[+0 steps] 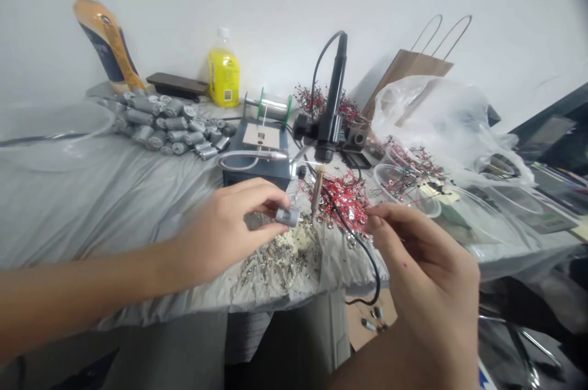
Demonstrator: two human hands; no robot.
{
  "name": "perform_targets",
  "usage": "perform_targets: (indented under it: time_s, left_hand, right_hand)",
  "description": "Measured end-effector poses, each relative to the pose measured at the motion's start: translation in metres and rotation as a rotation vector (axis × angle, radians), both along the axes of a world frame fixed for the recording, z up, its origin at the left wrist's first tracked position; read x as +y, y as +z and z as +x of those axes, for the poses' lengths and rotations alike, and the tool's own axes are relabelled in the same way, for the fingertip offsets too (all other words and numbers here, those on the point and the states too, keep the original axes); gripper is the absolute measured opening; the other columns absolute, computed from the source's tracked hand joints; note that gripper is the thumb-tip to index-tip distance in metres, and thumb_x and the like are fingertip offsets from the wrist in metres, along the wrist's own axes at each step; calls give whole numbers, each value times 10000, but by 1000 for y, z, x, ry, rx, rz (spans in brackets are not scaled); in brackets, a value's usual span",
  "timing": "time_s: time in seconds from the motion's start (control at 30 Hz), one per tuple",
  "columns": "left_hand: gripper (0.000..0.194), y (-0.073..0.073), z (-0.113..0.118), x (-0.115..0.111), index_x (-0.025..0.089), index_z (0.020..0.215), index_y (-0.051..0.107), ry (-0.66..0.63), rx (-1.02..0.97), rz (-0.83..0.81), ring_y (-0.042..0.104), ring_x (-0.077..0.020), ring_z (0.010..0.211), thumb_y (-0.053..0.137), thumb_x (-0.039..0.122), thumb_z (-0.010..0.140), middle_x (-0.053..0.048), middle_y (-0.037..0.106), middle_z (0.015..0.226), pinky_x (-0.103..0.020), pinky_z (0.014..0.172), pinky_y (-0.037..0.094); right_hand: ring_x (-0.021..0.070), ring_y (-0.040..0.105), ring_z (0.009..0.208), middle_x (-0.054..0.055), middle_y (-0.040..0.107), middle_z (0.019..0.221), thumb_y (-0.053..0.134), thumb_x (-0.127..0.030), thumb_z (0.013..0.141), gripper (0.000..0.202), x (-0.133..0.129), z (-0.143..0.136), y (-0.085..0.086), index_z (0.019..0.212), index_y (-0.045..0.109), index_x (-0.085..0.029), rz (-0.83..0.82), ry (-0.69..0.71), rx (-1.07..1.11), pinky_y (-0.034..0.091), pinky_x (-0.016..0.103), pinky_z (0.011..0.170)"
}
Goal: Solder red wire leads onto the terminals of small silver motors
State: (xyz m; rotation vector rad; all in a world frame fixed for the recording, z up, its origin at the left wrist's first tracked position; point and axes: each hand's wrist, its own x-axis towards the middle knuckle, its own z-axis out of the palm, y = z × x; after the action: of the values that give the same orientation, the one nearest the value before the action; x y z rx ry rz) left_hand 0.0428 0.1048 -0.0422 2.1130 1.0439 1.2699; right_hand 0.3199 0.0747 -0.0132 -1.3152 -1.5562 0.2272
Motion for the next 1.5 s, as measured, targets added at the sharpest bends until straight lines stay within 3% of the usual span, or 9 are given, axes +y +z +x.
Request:
perform_targets:
  time_s: [0.2,0.4,0.5,0.63,0.8,1.07,1.27,1.5]
  left_hand:
    - [171,-4,12,-4,262,1063,757,-16,-143,-164,765,-169,937,830,218,915,-2,772,1057,-291,898,696]
    - [175,5,15,-7,247,1025,765,-77,-354,-523,781,-161,790,839,234,868,2,793,905,-230,711,683]
    - [136,11,15,-3,206,1031,783,-128,-472,-653,736,-129,724,839,243,914,-2,770,827,-182,641,626]
    - [186,16,15,0,163,1043,811,-168,-676,-886,723,-106,734,884,297,936,-6,753,859,-160,636,580]
    - [204,15,14,0,130,998,828,-275,-736,-1072,733,-105,747,935,272,899,-26,757,905,-179,705,604]
    - [205,13,12,2,199,1122,849,-350,-823,-1098,766,-105,805,901,227,926,-10,765,962,-188,787,650]
    - [291,13,12,-4,175,1087,820,-350,-715,-1050,761,-105,745,977,200,843,-18,807,848,-158,735,630]
    - [275,17,11,-11,237,1185,813,-152,-518,-831,823,-165,771,877,390,966,-11,835,846,-216,773,682]
  right_hand:
    - [133,689,735,-5,785,891,753,-320,1012,92,0,-10,3,1038,827,-270,-26,67,-16,525,202,581]
    - [130,726,770,-9,802,923,777,-300,1011,101,3,-18,1,1094,831,-281,-19,110,62,579,192,611]
    - [141,732,762,5,808,931,794,-293,1007,107,4,-18,0,1102,836,-270,-25,116,43,584,205,596]
    - [111,723,756,-24,797,900,783,-261,1023,107,4,-18,0,1103,837,-308,-35,122,24,577,170,619]
    - [84,743,822,-50,821,966,776,-248,1030,134,3,-20,0,1108,831,-341,-40,131,27,587,126,688]
    - [51,737,808,-72,821,952,795,-221,1008,149,3,-22,2,1073,840,-347,-22,105,20,570,83,703]
    - [47,750,827,-83,823,960,784,-186,1006,192,1,-23,0,1084,847,-349,-6,103,16,588,84,739]
    - [45,726,709,-90,813,877,817,-174,980,204,-2,-24,0,1092,856,-340,20,100,75,578,96,627]
